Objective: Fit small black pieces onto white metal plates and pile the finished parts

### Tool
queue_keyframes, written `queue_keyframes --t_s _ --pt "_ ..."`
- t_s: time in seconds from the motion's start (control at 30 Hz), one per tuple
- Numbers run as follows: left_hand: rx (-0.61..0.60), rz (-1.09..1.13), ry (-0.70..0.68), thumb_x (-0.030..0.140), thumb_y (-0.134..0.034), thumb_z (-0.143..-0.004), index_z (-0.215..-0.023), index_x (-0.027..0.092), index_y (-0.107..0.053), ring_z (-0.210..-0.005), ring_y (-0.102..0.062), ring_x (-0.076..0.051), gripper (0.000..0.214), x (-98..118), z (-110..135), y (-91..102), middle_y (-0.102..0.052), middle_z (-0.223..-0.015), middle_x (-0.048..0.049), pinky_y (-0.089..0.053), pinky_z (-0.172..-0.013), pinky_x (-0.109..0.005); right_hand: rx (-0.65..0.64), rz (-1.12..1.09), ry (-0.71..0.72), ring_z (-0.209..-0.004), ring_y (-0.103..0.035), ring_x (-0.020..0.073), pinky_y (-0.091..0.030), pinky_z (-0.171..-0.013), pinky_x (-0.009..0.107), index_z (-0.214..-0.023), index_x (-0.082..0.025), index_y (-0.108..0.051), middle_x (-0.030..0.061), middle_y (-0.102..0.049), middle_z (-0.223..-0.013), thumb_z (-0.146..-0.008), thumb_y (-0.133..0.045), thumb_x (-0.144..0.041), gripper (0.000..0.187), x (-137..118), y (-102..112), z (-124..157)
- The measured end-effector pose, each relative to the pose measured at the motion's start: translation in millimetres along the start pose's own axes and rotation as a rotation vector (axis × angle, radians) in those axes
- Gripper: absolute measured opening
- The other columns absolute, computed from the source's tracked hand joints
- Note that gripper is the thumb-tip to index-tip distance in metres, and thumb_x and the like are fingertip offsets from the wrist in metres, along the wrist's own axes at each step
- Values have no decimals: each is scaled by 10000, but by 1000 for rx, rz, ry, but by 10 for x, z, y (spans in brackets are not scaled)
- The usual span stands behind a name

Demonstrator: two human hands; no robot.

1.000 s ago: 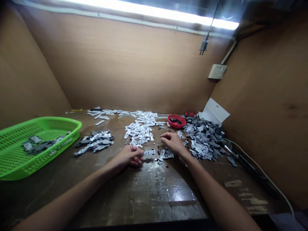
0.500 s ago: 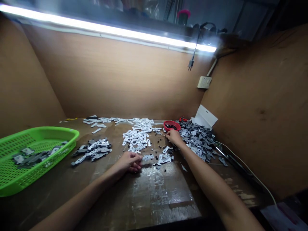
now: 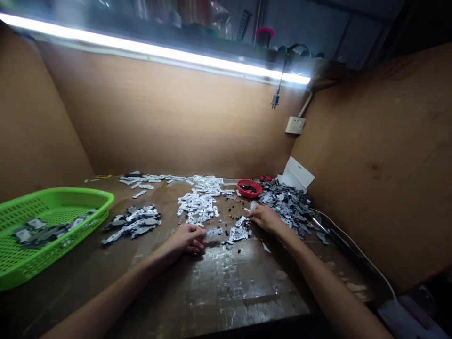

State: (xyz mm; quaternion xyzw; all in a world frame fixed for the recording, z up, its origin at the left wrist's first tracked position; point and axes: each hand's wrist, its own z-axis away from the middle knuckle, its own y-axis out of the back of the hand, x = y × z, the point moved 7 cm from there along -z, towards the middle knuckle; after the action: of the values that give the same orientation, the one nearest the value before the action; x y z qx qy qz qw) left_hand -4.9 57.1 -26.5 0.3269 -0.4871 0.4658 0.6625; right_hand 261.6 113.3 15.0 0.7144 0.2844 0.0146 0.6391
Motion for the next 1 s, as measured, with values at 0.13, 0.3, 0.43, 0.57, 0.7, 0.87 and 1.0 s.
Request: queue_keyframes --t_s 0.13,0.3,0.43,0.57,0.7,0.87,1.0 --pt "10 8 1 486 -666 -602 -690 127 -538 -536 -601 -108 391 18 13 8 -653 -695 -70 -444 -481 -192 48 -47 -32 -831 -560 191 -383 -768 276 -812 -226 -705 53 -640 -869 -734 -552 -230 171 27 3 -28" --pt "15 9 0 490 -662 -607 -681 125 -548 -529 -603 -110 390 12 15 13 -655 -691 -75 -447 -472 -190 71 -138 -60 -769 -563 174 -400 -722 273 -785 -184 -675 46 -643 -816 -728 -572 -298 164 -3 27 -132" --pt "9 12 14 449 -664 -624 -703 118 -569 -534 -609 -114 353 -15 -1 15 -658 -694 -77 -456 -466 -189 63 -466 -147 -609 -533 130 -408 -563 242 -899 -149 -620 28 -610 -727 -771 -515 -437 332 -119 -16 -222" --pt "2 20 15 412 -648 -655 -727 112 -582 -566 -625 -129 316 -30 -10 18 -664 -709 -91 -448 -450 -178 22 -957 -244 -514 -454 77 -338 -467 194 -876 -141 -600 -11 -542 -639 -672 -632 -485 402 -361 -126 -285" --pt "15 22 23 406 -648 -658 -730 118 -583 -562 -625 -127 304 -42 -10 26 -665 -698 -85 -450 -452 -176 17 -1130 -275 -566 -491 79 -359 -490 193 -866 -152 -606 25 -598 -754 -608 -700 -459 412 -556 -252 -284" --pt "1 28 23 409 -649 -657 -739 118 -585 -558 -624 -128 309 -45 -10 18 -664 -690 -82 -454 -452 -179 14 -1170 -268 -584 -521 100 -398 -524 223 -864 -148 -605 52 -625 -792 -615 -701 -432 390 -601 -416 -227" --pt "-1 24 32 395 -648 -658 -728 114 -584 -555 -624 -125 297 -48 -6 18 -667 -701 -87 -460 -459 -179 103 -1020 -182 -615 -540 120 -424 -585 252 -878 -151 -634 36 -637 -760 -645 -677 -390 336 -677 -324 -196"
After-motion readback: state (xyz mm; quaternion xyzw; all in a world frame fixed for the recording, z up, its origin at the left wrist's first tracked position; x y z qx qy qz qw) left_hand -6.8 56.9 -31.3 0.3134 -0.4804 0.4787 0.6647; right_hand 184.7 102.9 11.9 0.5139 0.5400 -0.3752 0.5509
